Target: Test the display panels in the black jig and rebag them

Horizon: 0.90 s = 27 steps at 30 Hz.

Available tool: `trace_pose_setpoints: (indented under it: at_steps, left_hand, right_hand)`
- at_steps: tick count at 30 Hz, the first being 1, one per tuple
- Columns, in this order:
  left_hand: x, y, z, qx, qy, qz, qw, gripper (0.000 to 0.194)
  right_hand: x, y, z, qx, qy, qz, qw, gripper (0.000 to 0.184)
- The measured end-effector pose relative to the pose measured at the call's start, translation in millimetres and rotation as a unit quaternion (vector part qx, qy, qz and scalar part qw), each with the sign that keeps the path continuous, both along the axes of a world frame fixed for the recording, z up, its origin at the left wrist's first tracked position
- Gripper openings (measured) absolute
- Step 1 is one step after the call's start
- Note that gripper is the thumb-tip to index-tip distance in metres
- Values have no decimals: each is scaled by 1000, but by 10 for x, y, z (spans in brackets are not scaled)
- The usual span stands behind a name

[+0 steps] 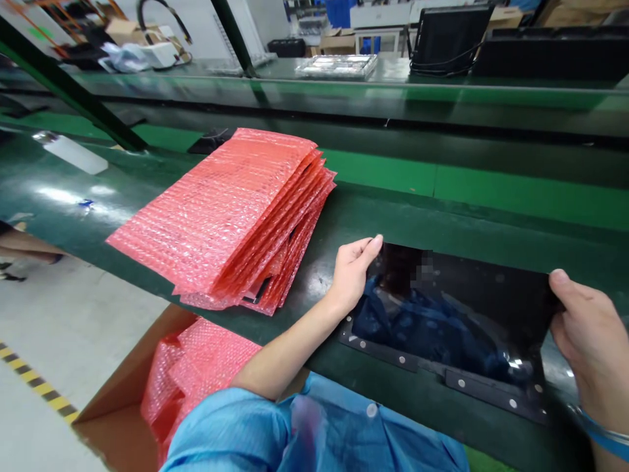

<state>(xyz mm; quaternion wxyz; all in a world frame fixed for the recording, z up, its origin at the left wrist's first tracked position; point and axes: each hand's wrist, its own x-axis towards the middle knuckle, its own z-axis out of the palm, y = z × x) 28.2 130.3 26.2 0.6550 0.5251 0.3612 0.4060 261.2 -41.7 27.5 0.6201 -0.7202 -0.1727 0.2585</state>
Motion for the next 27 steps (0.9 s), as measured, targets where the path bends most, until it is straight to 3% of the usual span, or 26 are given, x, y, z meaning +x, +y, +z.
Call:
trace_pose_setpoints:
  at_steps: [5,7,10,14,18,21,27]
  left_hand:
    - [-101,165,86,-26,-55,91,994,51]
    - [-126,239,78,-36,-73,100,992,48]
    - [-131,301,47,-82,-74,70,991,47]
    - [-108,283,42,-136,-58,-7,989,46]
    - [-80,200,50,-147,-47,-152,976,44]
    - [-52,146,17,-137,-38,-235,962,45]
    - [-42,145,-40,-135,-47,-188,972,42]
  right_hand:
    - [-25,-32,-4,-38,8,167,985,58]
    - [-75,-30,-14,-53,37,193,979,52]
    - [-157,5,5,-47,62,164,983,54]
    - [-179,90,117,-58,79,76,992,61]
    - [-131,128,208,-29,69,-1,997,66]
    - [-76,87,165,-10,70,-28,997,66]
    - [66,67,31,74,83,-10,994,60]
